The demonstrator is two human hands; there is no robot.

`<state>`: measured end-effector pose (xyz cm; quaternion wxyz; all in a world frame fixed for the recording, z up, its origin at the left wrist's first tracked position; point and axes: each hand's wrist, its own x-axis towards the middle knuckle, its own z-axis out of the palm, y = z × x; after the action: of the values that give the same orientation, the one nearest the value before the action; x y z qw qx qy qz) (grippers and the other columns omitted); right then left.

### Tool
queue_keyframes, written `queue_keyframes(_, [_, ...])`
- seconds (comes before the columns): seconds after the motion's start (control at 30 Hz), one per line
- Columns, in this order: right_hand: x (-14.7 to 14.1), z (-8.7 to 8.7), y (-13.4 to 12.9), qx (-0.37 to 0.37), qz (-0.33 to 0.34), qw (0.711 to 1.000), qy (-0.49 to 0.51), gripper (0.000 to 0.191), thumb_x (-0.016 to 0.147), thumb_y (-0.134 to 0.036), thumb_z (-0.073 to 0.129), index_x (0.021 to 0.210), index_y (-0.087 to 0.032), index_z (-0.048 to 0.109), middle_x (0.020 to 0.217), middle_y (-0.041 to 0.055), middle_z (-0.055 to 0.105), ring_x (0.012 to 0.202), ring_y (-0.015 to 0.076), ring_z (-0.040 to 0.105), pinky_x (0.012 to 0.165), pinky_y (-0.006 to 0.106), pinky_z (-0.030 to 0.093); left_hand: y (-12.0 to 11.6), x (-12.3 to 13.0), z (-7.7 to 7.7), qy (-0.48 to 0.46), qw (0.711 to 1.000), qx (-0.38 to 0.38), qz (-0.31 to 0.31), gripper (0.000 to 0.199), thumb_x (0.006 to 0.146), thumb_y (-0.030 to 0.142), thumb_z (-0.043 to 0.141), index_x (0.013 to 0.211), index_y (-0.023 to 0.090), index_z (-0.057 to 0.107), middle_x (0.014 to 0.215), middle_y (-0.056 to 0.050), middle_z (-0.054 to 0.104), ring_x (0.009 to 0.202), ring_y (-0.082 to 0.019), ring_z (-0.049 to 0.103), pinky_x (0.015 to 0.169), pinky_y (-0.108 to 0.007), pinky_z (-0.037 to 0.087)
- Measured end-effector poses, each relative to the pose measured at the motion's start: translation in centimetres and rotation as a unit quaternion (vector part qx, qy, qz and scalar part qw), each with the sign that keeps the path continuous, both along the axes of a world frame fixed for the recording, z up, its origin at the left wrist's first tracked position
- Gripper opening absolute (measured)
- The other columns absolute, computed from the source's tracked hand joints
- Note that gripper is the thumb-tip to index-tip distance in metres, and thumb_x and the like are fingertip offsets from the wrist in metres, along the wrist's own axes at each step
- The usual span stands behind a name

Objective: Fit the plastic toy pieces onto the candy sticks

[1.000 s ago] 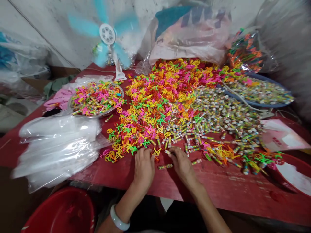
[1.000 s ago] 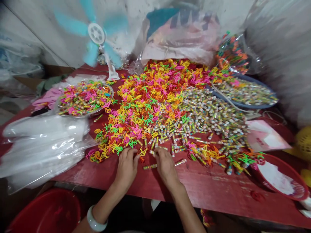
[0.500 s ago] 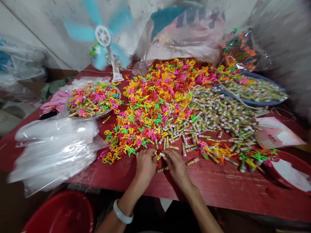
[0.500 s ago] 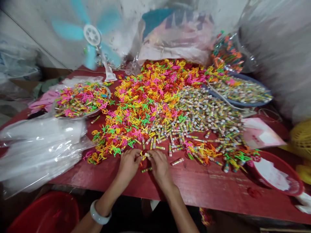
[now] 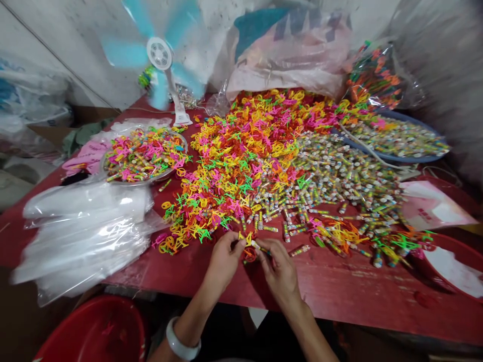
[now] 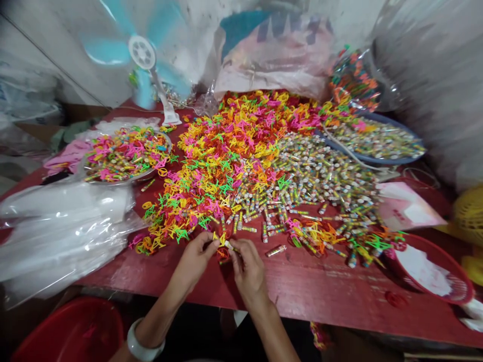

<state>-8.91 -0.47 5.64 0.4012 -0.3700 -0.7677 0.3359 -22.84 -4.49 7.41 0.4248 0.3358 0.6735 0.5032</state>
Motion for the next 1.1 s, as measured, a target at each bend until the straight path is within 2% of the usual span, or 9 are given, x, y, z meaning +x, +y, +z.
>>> queue_keyframes(0.2, [0.2, 0.4, -0.1, 0.004, 0.015, 1.0, 0.0, 0.018, 0.092, -0.02, 0.05, 0.104, -0.022, 0.063, 0.095, 0.0067, 0.063, 0.089, 0.0177, 0.062, 0.075, 0.03, 0.053, -0.5, 0.2, 0.5, -0.035, 0.999, 0.0, 0.0, 0.016, 0.079, 0.033, 0.056, 0.079, 0.017, 0.057, 0.076, -0.001, 0.06, 0.073, -0.015, 0.055, 0.071, -0.028, 0.045])
queue_keyframes(0.3, [0.1, 0.4, -0.3, 0.022, 0.026, 0.999, -0.009, 0.021, 0.093, -0.017, 0.047, 0.108, -0.022, 0.061, 0.096, 0.0073, 0.062, 0.09, 0.0178, 0.062, 0.076, 0.031, 0.054, -0.5, 0.4, 0.5, 0.002, 1.0, 0.001, 0.017, 0.017, 0.079, 0.034, 0.055, 0.077, 0.018, 0.056, 0.073, 0.0, 0.058, 0.07, -0.015, 0.053, 0.068, -0.027, 0.043])
queue_keyframes(0.43, [0.0, 0.0, -0.3, 0.077, 0.006, 0.997, -0.005, 0.024, 0.092, -0.012, 0.046, 0.108, -0.022, 0.061, 0.094, 0.0066, 0.061, 0.089, 0.0165, 0.061, 0.075, 0.029, 0.055, -0.5, 0.7, 0.4, 0.071, 0.997, -0.023, 0.01, 0.017, 0.08, 0.035, 0.051, 0.079, 0.018, 0.057, 0.076, -0.002, 0.061, 0.07, -0.016, 0.054, 0.066, -0.027, 0.041])
queue_keyframes(0.53, [-0.1, -0.3, -0.4, 0.101, 0.005, 0.995, -0.006, 0.027, 0.092, -0.009, 0.046, 0.109, -0.023, 0.06, 0.095, 0.0065, 0.06, 0.09, 0.0162, 0.061, 0.075, 0.029, 0.055, -0.5, 0.9, 0.4, 0.082, 0.996, -0.031, 0.013, 0.017, 0.081, 0.035, 0.05, 0.079, 0.019, 0.056, 0.076, -0.002, 0.061, 0.069, -0.016, 0.054, 0.065, -0.027, 0.039])
queue_keyframes(0.73, [-0.5, -0.5, -0.8, 0.097, 0.0, 0.995, -0.011, 0.024, 0.093, -0.009, 0.044, 0.107, -0.022, 0.058, 0.098, 0.0079, 0.058, 0.092, 0.0173, 0.06, 0.076, 0.031, 0.055, -0.5, 1.2, -0.1, 0.083, 0.996, -0.029, 0.026, 0.015, 0.081, 0.033, 0.05, 0.077, 0.019, 0.054, 0.073, 0.0, 0.058, 0.066, -0.015, 0.051, 0.064, -0.026, 0.038])
queue_keyframes(0.83, [-0.6, -0.5, -0.8, 0.091, -0.005, 0.996, -0.021, 0.022, 0.093, -0.011, 0.043, 0.107, -0.021, 0.056, 0.099, 0.0083, 0.056, 0.093, 0.0175, 0.058, 0.076, 0.031, 0.055, -0.4, 1.1, -0.4, 0.101, 0.994, -0.044, 0.005, 0.011, 0.08, 0.029, 0.051, 0.077, 0.019, 0.054, 0.072, -0.001, 0.058, 0.065, -0.015, 0.051, 0.063, -0.026, 0.037])
queue_keyframes(0.97, [-0.7, -1.2, -1.3, 0.13, -0.01, 0.99, -0.048, 0.021, 0.095, -0.014, 0.042, 0.109, -0.022, 0.056, 0.103, 0.0082, 0.055, 0.097, 0.0186, 0.057, 0.079, 0.034, 0.055, -0.5, 0.8, -0.6, 0.138, 0.988, -0.063, -0.024, 0.011, 0.081, 0.025, 0.048, 0.071, 0.02, 0.049, 0.066, 0.0, 0.052, 0.062, -0.015, 0.047, 0.061, -0.027, 0.033])
queue_keyframes(1.1, [-1.0, -1.7, -2.1, 0.139, -0.042, 0.987, -0.062, 0.023, 0.095, -0.013, 0.042, 0.111, -0.022, 0.055, 0.105, 0.008, 0.055, 0.098, 0.0187, 0.056, 0.081, 0.036, 0.054, -0.7, 1.4, -0.4, 0.183, 0.981, -0.068, 0.003, 0.015, 0.081, 0.023, 0.044, 0.066, 0.022, 0.041, 0.065, 0.0, 0.048, 0.063, -0.017, 0.045, 0.062, -0.028, 0.032])
